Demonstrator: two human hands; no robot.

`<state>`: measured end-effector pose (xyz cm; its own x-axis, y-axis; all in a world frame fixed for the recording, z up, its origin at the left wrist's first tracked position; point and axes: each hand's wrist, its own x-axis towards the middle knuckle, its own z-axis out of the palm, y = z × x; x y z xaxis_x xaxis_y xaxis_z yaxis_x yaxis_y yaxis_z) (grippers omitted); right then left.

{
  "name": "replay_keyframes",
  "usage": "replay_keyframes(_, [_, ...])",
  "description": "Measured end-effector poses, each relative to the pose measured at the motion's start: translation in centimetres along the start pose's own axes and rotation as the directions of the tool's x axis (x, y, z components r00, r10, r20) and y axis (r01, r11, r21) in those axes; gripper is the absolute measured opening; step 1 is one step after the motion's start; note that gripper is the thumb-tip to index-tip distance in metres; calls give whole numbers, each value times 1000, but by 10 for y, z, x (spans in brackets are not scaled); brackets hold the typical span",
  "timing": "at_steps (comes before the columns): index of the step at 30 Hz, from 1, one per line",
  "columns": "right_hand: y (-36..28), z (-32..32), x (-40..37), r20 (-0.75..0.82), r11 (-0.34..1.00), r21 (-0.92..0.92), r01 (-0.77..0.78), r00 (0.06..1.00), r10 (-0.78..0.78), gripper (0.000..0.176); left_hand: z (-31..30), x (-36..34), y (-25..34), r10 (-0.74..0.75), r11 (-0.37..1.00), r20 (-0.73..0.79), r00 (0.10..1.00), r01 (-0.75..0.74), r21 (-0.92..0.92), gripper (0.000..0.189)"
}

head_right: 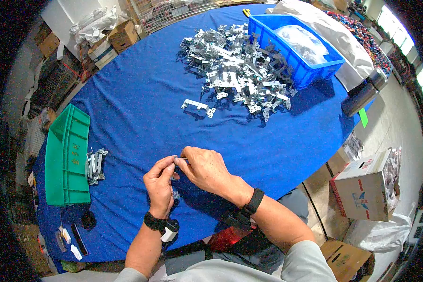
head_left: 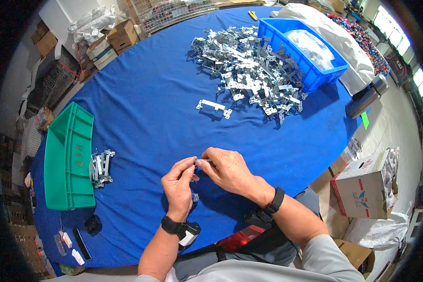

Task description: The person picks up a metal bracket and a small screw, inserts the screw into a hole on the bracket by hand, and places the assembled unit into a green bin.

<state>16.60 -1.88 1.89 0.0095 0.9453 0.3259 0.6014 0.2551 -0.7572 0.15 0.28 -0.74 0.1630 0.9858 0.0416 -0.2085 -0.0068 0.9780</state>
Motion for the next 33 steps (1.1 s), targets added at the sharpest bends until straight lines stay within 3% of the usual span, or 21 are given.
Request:
replay_keyframes(2, [2, -2, 1, 145, 989, -144, -44, 987, 65, 21, 0, 0, 0, 0, 1000, -1, 1000, 0, -1, 20])
replay_keyframes(3, [1, -1, 0, 145, 989, -144, -44, 987, 65, 21, 0, 0, 0, -1, 1000, -2, 1000, 1, -1, 20])
replay_keyframes(5, [-1, -1, 0, 71, 998, -51, -29, 997, 33, 20, -1, 0, -2, 3, 1000, 7, 1000, -3, 3, 20])
replay_keyframes(11, [1, 2, -1, 10, 998, -53, 30, 1000, -29, 18, 0, 1, -1, 16, 1000, 16, 1000, -16, 0, 20])
replay_keyframes(18, [2, 0, -2, -24, 999, -33, 33, 999, -34, 18, -1, 1, -1, 19, 1000, 19, 1000, -19, 1, 19])
replay_keyframes(21, [1, -2, -3, 34, 1000, -20, 12, 999, -11, 19, -2, 1, -2, 14, 1000, 25, 1000, -14, 1, 19])
replay_keyframes(27, [3, 0, -2, 65, 981, -191, -13, 998, 26, 18, -2, 0, -1, -5, 1000, 22, 1000, 5, -9, 18])
replay_keyframes(29, [1, 0, -2, -7, 999, -37, 1, 1000, -1, 18, -2, 1, -1, -7, 1000, 22, 1000, 7, -10, 18])
replay_keyframes(33, [0, -1, -2, -5, 999, -38, 11, 1000, -12, 17, -2, 1, -1, -13, 1000, 21, 1000, 13, -9, 18])
